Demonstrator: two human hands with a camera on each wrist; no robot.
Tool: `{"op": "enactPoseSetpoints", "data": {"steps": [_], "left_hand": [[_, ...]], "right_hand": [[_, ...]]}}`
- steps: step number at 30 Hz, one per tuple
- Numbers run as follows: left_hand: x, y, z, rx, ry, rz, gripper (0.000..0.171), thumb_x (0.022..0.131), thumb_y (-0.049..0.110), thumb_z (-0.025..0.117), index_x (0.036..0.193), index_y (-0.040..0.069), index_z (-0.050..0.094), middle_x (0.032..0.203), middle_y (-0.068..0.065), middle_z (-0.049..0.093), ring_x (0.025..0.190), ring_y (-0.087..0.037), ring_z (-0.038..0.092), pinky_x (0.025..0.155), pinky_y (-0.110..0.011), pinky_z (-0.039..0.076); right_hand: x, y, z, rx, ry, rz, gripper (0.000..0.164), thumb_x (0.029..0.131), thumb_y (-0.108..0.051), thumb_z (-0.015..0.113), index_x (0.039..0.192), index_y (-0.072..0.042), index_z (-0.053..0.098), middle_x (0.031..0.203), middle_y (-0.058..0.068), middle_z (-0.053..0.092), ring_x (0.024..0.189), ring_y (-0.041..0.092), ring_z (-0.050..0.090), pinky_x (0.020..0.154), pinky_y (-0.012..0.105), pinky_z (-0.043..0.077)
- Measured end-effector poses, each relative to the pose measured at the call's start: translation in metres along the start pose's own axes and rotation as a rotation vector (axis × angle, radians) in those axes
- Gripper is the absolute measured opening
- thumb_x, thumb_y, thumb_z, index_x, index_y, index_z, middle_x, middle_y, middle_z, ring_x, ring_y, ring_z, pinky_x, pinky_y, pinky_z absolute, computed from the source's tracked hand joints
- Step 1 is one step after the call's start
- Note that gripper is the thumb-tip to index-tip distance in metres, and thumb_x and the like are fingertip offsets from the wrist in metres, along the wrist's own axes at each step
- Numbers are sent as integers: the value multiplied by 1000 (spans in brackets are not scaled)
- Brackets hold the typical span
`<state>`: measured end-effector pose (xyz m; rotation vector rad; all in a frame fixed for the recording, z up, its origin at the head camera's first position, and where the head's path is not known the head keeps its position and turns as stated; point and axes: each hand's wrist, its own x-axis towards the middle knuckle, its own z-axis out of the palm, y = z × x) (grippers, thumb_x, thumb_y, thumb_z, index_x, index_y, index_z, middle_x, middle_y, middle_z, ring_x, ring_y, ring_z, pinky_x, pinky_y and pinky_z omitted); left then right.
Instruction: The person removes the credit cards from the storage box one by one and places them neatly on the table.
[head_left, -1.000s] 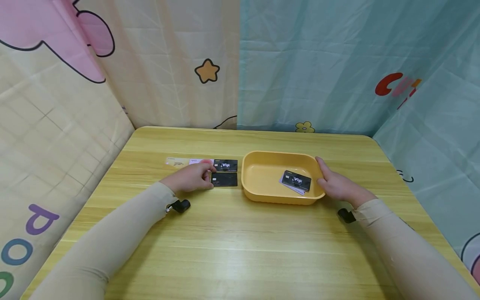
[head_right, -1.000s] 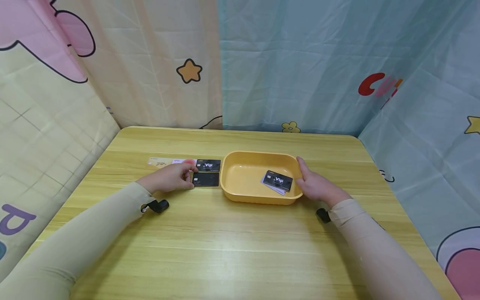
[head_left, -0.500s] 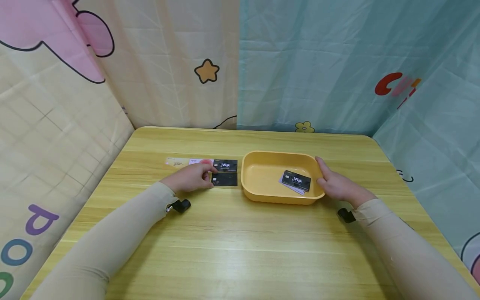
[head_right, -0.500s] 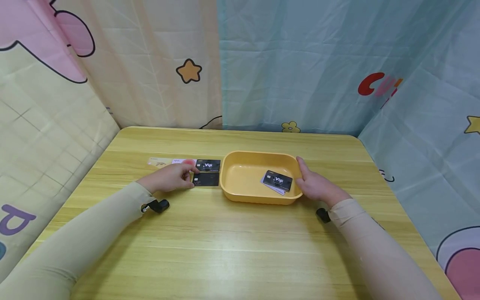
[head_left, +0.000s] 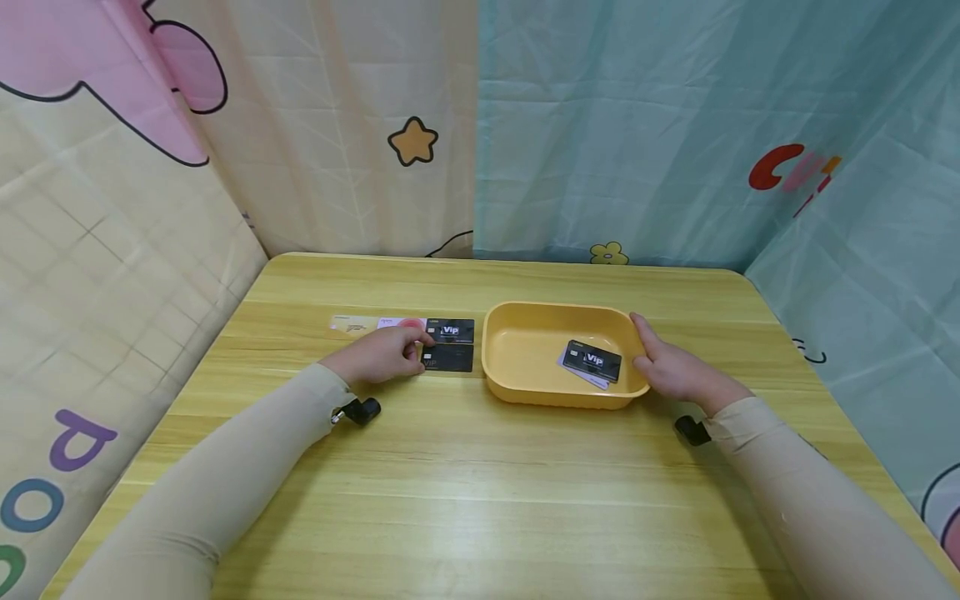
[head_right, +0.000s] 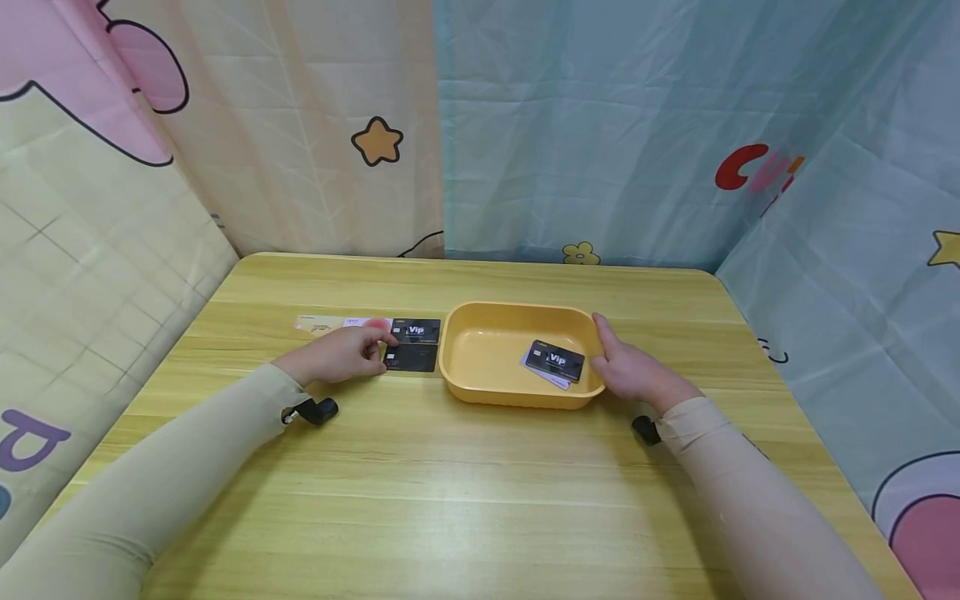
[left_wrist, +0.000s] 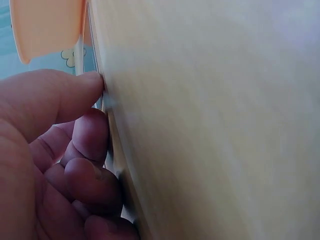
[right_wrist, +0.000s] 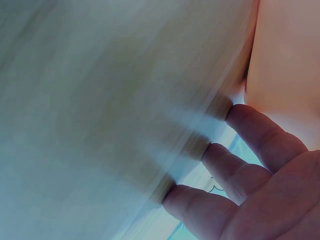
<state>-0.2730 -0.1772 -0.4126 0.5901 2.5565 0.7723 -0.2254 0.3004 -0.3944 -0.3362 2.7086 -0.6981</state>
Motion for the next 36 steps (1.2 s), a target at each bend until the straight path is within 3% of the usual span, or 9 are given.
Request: {"op": "enactPoseSetpoints", "data": {"steps": [28,36], "left_hand": [[3,6,3,35,47,1,45,95,26,79,133,7,64,86,-1,59,72,-15,52,72,-31,42],[4,9,4,54,40,3,45,95,29,79,132,7,65,83,-1,62,69,-15,52,68,-32,41]], "right_hand": [[2,1,0,18,-8,10,79,106,-18,36,166,-2,-13,166,40,18,142,51,44,120,66,31],[2,0,0,21,-4,7,77,107,-18,36,166,-2,-11,167,38,17,146,53,40,121,66,29]]}}
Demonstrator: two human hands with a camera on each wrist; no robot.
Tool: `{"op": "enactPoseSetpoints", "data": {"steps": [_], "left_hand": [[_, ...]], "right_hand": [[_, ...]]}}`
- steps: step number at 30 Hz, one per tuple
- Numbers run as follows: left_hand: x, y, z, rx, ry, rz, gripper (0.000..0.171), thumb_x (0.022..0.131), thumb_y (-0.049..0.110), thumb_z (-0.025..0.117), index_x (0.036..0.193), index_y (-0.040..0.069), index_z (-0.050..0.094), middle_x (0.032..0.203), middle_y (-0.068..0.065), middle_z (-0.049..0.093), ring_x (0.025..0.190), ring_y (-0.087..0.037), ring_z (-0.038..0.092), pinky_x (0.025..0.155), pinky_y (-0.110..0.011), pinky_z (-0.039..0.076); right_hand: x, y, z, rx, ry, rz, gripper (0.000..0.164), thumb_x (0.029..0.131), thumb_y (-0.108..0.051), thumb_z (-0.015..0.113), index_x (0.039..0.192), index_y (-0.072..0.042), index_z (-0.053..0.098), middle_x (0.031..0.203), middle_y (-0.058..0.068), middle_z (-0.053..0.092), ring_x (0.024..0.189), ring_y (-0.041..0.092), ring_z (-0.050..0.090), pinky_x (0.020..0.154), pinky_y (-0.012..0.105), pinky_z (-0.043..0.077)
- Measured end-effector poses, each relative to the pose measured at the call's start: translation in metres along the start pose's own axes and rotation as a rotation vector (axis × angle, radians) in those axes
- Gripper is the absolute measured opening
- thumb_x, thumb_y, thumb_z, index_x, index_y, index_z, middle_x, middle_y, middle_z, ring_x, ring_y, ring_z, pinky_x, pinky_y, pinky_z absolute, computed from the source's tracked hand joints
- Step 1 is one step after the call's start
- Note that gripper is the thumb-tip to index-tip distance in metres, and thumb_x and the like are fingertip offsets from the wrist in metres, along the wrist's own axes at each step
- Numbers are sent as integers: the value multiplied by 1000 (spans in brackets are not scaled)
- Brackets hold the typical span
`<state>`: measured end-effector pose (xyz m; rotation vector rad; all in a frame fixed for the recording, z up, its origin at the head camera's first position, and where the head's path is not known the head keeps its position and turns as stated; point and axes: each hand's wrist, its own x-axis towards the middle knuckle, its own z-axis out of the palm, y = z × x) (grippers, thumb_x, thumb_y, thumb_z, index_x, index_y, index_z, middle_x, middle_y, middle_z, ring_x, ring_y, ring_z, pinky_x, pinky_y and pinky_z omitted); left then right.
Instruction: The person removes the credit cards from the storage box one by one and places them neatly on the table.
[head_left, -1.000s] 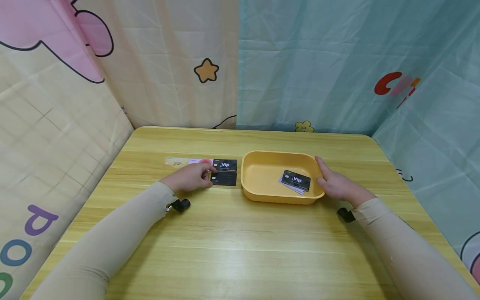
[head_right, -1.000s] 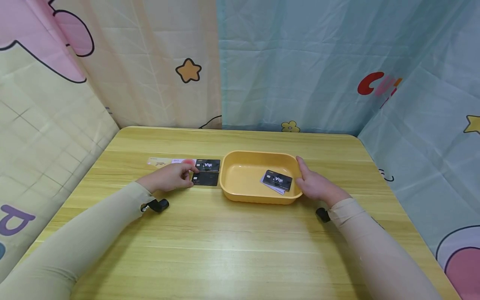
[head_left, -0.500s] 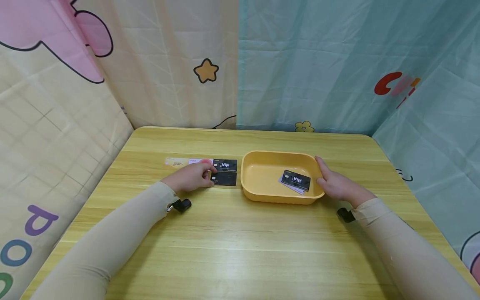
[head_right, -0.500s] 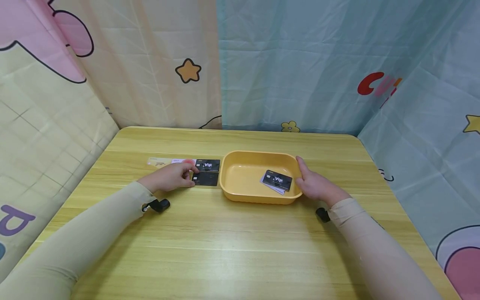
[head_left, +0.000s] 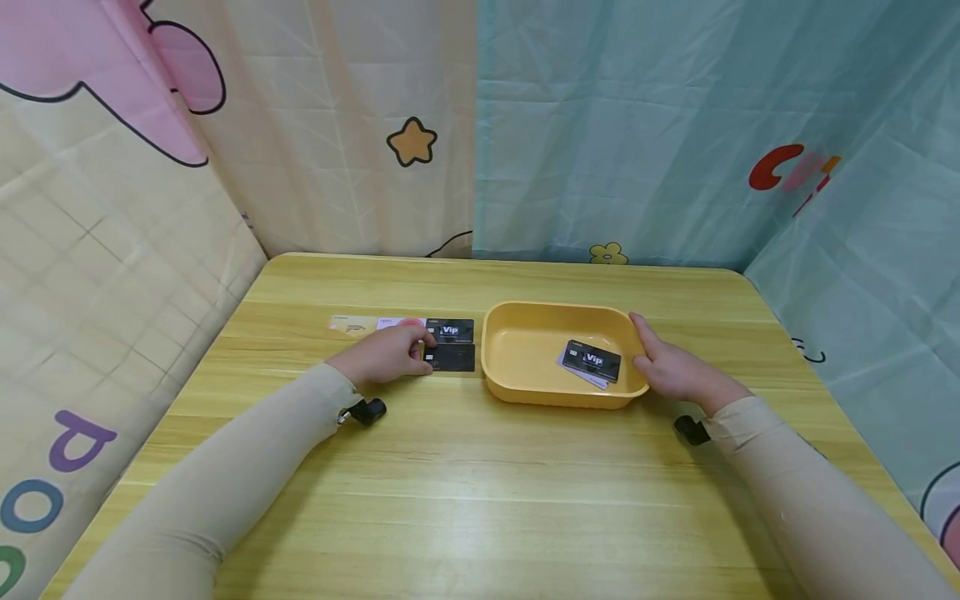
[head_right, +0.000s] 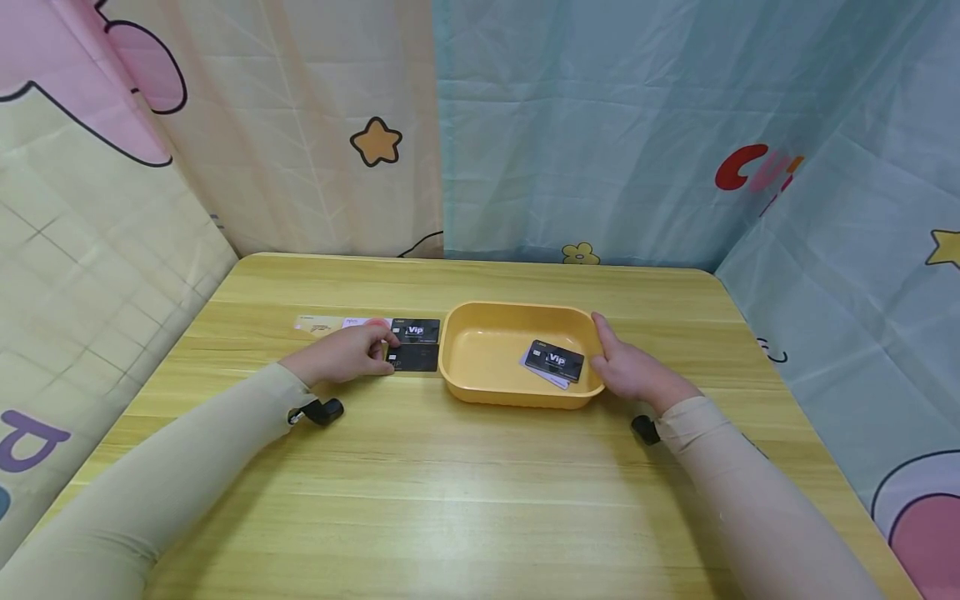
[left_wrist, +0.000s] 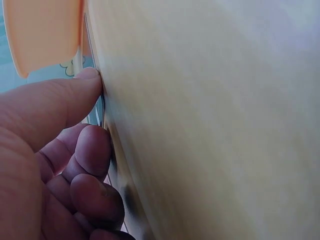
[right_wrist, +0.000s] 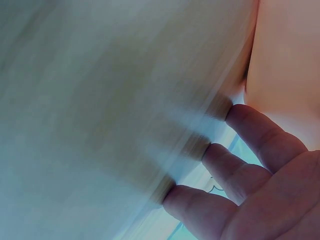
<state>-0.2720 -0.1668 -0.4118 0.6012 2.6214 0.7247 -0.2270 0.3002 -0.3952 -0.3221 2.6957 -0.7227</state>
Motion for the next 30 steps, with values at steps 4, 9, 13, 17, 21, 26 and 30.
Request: {"op": "enactPoseSetpoints", "data": {"steps": [4,9,13,17,21,26,30], "left_hand": [[0,-1,1,5,5,1,45,95,29,79,133,8,65,84,-1,62,70,-15,53,69,-31,42],[-3,0,-1,15,19,10,44,95,29,79,131,8,66,86,-1,63,72,-15,55,73,-32,45],[-3,0,-1,22,20,18,43,95,28,80,130,8,66,87,-1,62,73,-15,55,73,-32,45],[-2,-1,-1,17,19,20,43,95,28,80,130,8,66,87,-1,62,73,-15,55,74,-32,45],[-2,-1,-1,12,19,22,43,94,27,80,130,7,66,86,-1,62,73,-14,55,74,-32,45],[-2,-1,-1,9,21,23,43,94,27,80,130,8,66,87,-1,62,72,-15,55,72,-32,45],[-3,0,-1,3,16,16,43,94,28,80,131,9,66,87,-2,62,71,-15,54,72,-32,44]], "right_hand": [[0,0,0,-6,-1,2,77,107,-18,36,166,-2,-11,167,38,17,146,53,40,121,66,29],[0,0,0,-11,-1,2,78,107,-18,35,166,-2,-12,167,39,17,145,53,41,121,66,30],[0,0,0,-21,2,0,77,107,-19,35,166,-2,-11,167,39,18,144,52,43,120,66,31],[0,0,0,-21,1,0,77,107,-19,35,166,-2,-11,166,39,19,144,52,43,119,66,32],[0,0,0,-6,-5,5,77,107,-18,36,166,-2,-11,167,39,18,145,52,41,121,66,29],[0,0,0,-7,-6,4,77,107,-19,35,166,-3,-12,167,39,18,146,52,41,121,66,29],[0,1,0,-9,-1,-4,77,107,-18,35,166,-2,-12,167,39,18,146,52,41,121,66,30]]}}
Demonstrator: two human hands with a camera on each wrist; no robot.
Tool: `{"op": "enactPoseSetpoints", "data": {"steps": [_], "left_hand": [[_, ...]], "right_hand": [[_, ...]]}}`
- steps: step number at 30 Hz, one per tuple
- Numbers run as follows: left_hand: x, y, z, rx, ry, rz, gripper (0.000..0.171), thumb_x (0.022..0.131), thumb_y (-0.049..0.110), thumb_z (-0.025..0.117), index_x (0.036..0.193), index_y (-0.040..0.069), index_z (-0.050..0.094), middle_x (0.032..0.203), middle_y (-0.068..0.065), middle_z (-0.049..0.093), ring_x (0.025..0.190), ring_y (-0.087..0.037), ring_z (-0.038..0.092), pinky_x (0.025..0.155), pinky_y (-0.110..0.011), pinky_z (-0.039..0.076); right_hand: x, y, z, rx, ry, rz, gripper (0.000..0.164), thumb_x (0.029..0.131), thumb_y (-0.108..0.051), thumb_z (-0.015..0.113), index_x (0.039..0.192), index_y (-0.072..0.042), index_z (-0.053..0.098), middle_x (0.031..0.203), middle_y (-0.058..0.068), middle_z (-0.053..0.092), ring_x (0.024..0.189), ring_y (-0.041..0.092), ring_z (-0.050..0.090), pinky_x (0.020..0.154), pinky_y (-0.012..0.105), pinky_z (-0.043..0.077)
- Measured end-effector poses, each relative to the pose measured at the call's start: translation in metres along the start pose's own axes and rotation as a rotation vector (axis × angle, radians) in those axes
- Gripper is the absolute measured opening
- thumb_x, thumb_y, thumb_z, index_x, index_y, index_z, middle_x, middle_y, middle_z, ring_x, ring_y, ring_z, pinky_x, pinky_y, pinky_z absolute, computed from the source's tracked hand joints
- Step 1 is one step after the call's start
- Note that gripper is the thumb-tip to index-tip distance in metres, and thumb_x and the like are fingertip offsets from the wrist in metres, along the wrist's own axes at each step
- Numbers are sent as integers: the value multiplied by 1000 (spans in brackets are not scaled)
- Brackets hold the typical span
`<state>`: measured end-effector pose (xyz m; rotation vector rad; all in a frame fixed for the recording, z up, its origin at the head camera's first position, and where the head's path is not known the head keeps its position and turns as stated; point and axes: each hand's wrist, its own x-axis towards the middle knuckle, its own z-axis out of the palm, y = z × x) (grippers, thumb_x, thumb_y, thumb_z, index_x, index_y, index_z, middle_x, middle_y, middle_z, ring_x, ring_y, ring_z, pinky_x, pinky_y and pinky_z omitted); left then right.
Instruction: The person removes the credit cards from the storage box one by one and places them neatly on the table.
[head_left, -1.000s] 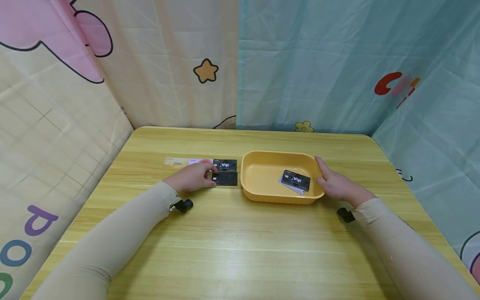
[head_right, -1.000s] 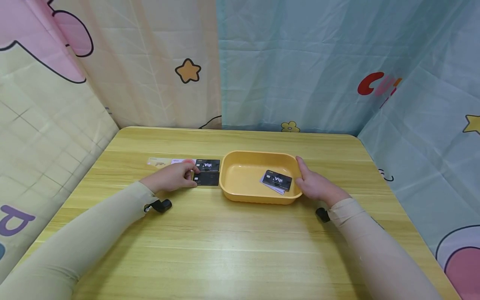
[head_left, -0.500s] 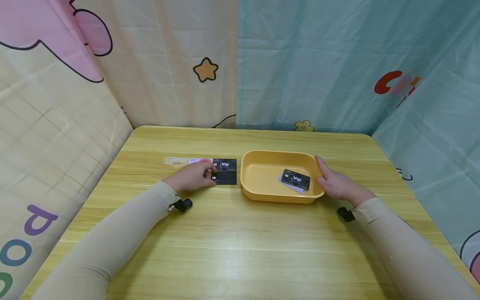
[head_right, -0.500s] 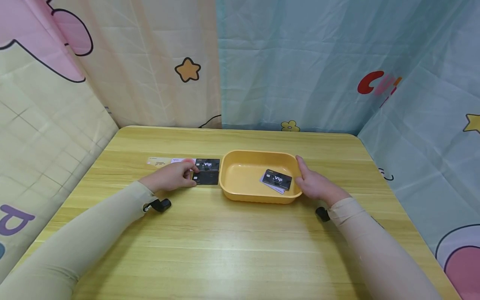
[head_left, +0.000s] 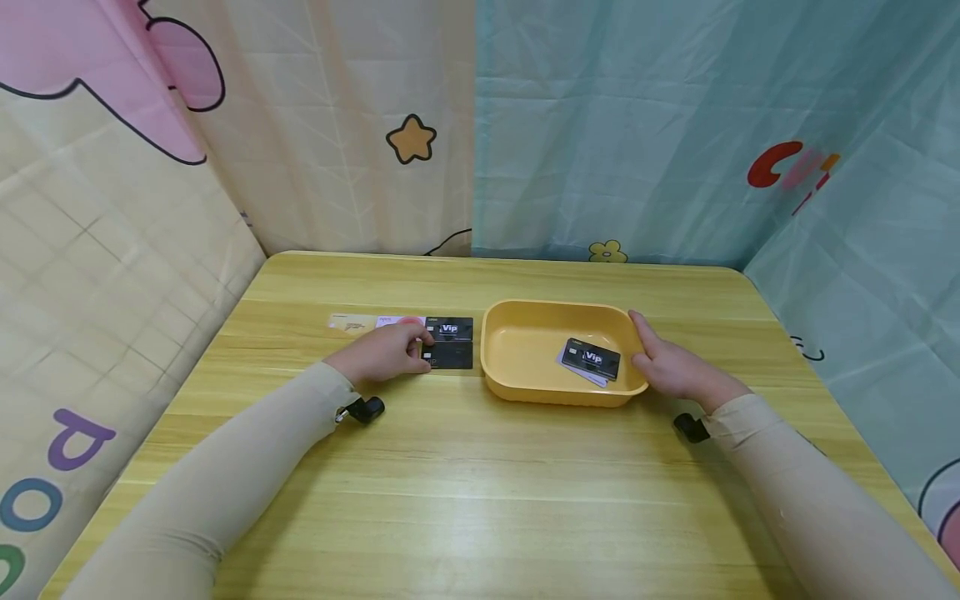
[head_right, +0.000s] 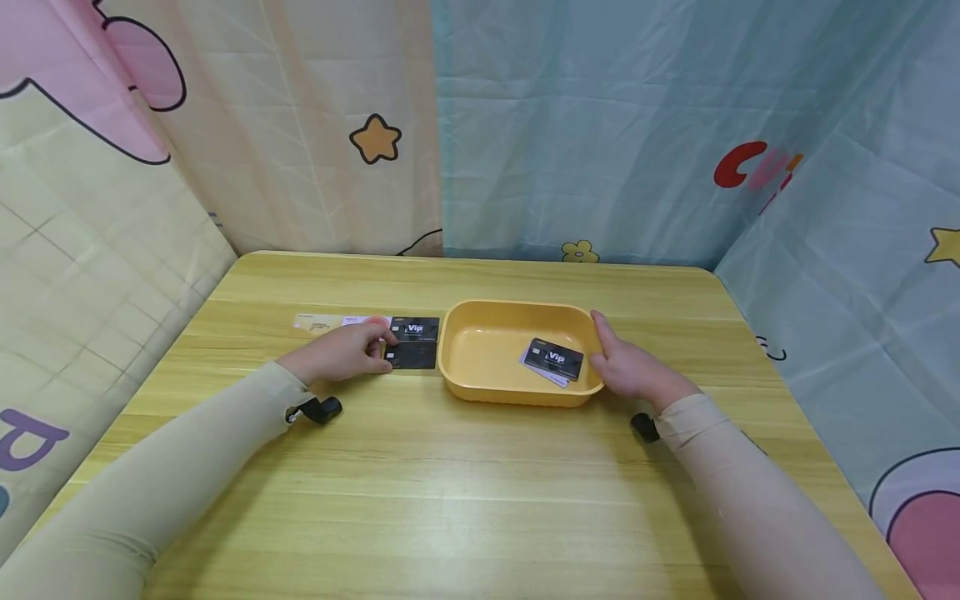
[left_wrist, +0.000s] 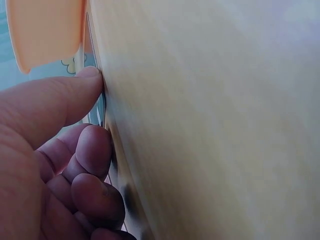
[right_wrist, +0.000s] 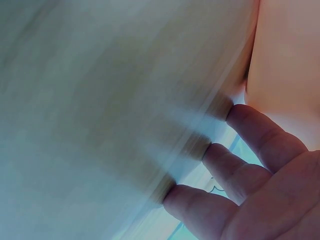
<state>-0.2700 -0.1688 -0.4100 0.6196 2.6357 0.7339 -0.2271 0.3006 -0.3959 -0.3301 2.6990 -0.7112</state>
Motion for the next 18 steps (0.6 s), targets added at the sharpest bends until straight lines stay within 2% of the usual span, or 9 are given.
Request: {"op": "enactPoseSetpoints", "data": {"steps": [6,18], "left_hand": [[0,0,0,-4,-6,-6,43,94,27,80,131,9,66,87,-2,62,72,-15,54,71,-32,45],[0,-1,0,-9,2,14,42,95,25,79,130,6,66,86,-1,62,72,-14,54,73,-32,45]], "right_hand": [[1,0,0,2,1,-5,77,107,-18,35,166,-2,-12,167,38,16,147,53,39,122,66,28],[1,0,0,0,-4,10,77,107,-19,35,166,-3,-12,167,39,19,144,50,44,121,66,30]]}}
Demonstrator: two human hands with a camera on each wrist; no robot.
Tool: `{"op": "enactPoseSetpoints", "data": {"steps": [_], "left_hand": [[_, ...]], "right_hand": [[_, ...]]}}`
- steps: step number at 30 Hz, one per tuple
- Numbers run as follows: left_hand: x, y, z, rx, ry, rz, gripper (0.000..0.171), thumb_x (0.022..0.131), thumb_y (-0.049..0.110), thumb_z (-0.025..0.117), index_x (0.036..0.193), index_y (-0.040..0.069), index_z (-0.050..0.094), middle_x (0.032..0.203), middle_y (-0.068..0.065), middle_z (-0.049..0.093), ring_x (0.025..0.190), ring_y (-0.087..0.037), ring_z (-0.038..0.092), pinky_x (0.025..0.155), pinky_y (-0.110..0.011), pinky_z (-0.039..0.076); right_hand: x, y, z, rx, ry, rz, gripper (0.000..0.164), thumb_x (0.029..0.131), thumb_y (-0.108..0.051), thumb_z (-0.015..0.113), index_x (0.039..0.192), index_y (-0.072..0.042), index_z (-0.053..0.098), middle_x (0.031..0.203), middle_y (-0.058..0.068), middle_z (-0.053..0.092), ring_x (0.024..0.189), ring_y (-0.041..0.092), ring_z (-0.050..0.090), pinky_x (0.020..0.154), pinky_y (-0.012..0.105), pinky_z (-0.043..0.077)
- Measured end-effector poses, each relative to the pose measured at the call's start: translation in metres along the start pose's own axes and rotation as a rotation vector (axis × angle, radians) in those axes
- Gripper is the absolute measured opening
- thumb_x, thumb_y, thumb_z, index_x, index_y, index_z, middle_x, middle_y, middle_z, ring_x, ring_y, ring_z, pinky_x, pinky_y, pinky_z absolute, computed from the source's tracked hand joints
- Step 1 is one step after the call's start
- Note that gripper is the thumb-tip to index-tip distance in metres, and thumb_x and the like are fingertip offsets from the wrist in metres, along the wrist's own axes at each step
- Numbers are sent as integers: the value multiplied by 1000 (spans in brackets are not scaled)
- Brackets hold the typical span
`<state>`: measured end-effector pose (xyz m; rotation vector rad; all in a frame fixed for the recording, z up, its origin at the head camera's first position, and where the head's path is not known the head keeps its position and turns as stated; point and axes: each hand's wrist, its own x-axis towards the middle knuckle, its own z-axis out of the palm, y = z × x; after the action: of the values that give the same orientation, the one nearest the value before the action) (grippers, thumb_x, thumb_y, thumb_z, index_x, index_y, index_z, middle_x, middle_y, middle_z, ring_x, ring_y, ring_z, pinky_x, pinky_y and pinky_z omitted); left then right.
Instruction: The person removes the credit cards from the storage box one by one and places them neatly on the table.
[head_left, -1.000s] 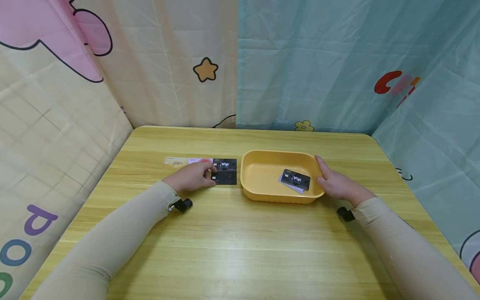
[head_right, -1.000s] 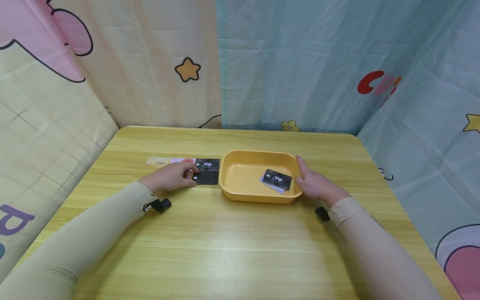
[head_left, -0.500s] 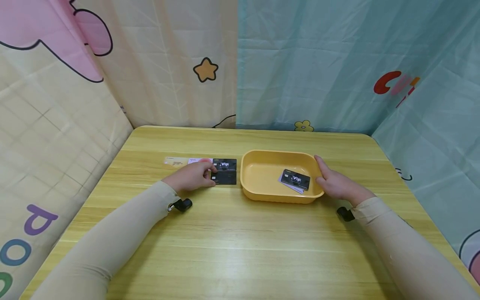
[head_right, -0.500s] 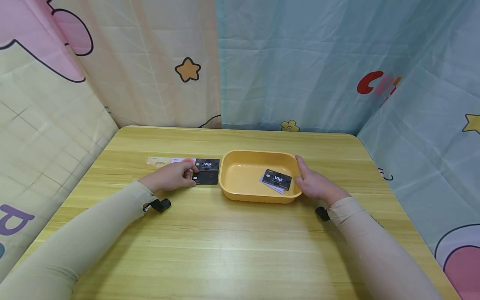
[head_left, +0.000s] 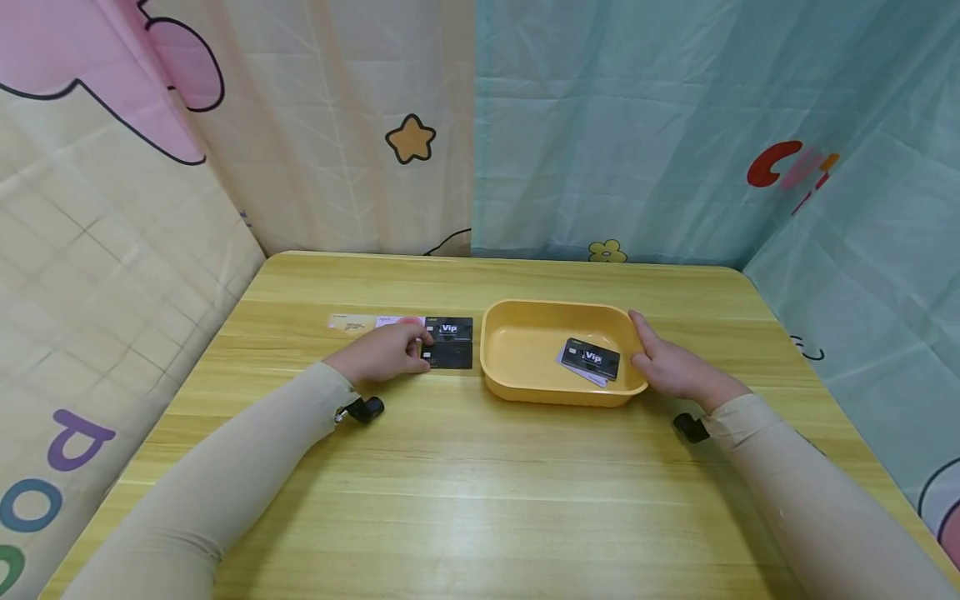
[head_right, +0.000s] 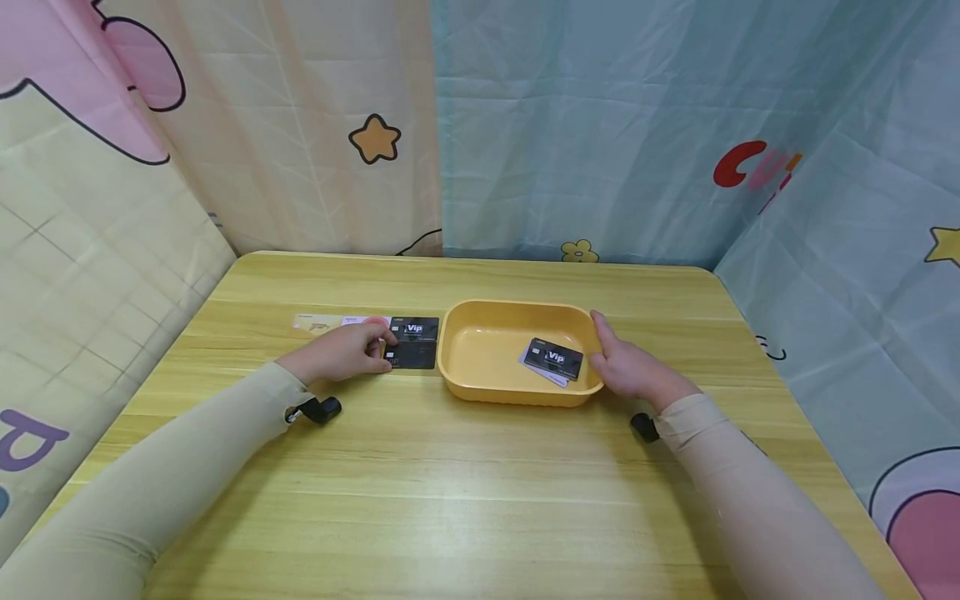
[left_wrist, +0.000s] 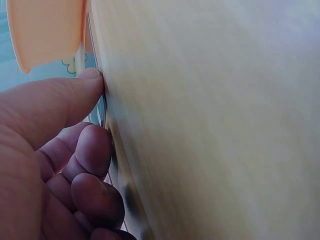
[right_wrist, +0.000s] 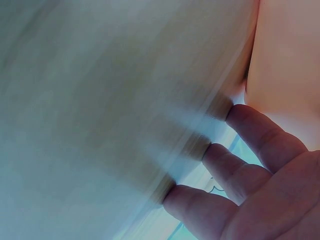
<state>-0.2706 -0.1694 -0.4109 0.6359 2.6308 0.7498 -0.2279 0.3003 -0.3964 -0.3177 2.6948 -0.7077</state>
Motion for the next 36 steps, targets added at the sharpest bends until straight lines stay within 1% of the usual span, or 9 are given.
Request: {"op": "enactPoseSetpoints", "data": {"steps": [6,12,17,21,25,29,30,32,36], "left_hand": [[-1,1,0,-10,-1,-3,42,95,24,79,130,6,66,86,-2,61,72,-15,54,73,-32,44],[-3,0,-2,-6,12,1,43,95,25,79,131,7,65,87,-1,63,74,-15,55,75,-33,46],[-3,0,-8,-5,39,-10,43,97,26,77,134,8,63,88,-1,61,77,-16,55,76,-34,46],[-2,5,-17,-44,66,-10,46,98,26,76,137,6,62,92,-2,60,80,-18,55,76,-34,46],[-1,17,-29,-90,88,13,50,99,26,74,142,6,59,93,-4,61,78,-19,54,73,-35,46],[4,35,-38,-119,95,60,52,100,29,72,146,10,56,95,-5,62,71,-20,53,68,-35,46],[5,41,-40,-122,92,72,52,101,29,71,147,11,56,96,-5,62,69,-20,52,66,-35,46],[9,52,-42,-127,84,104,51,102,30,70,148,13,55,97,-5,62,66,-20,52,66,-35,47],[21,74,-41,-127,57,163,51,102,30,70,148,14,55,96,-5,62,65,-18,51,70,-36,49]], "right_hand": [[-1,-1,-1,11,-5,-1,77,107,-18,36,166,-2,-12,167,39,19,145,51,42,121,66,30],[-1,-1,0,10,-4,-4,77,107,-18,36,166,-2,-12,166,40,20,144,52,43,121,66,30],[-2,-2,0,8,-4,-3,77,107,-18,36,166,-2,-12,166,40,20,142,51,44,120,66,31],[-2,-3,-1,3,-2,3,77,107,-18,36,166,-2,-11,166,39,21,141,50,45,120,66,32],[-2,-4,-1,3,-3,7,77,107,-18,36,166,-3,-12,166,39,20,144,51,43,121,66,30],[-3,-4,-2,-8,0,8,77,108,-18,35,166,-3,-13,165,40,21,138,49,48,119,65,33],[-3,-4,-2,-12,1,9,77,108,-18,35,166,-3,-13,165,40,22,136,48,50,118,65,34],[-3,-5,-2,-15,3,8,77,107,-18,35,166,-3,-12,165,40,23,132,46,52,116,64,36],[-4,-5,-2,-15,3,5,77,107,-18,35,166,-2,-12,166,39,21,133,46,51,117,64,36]]}}
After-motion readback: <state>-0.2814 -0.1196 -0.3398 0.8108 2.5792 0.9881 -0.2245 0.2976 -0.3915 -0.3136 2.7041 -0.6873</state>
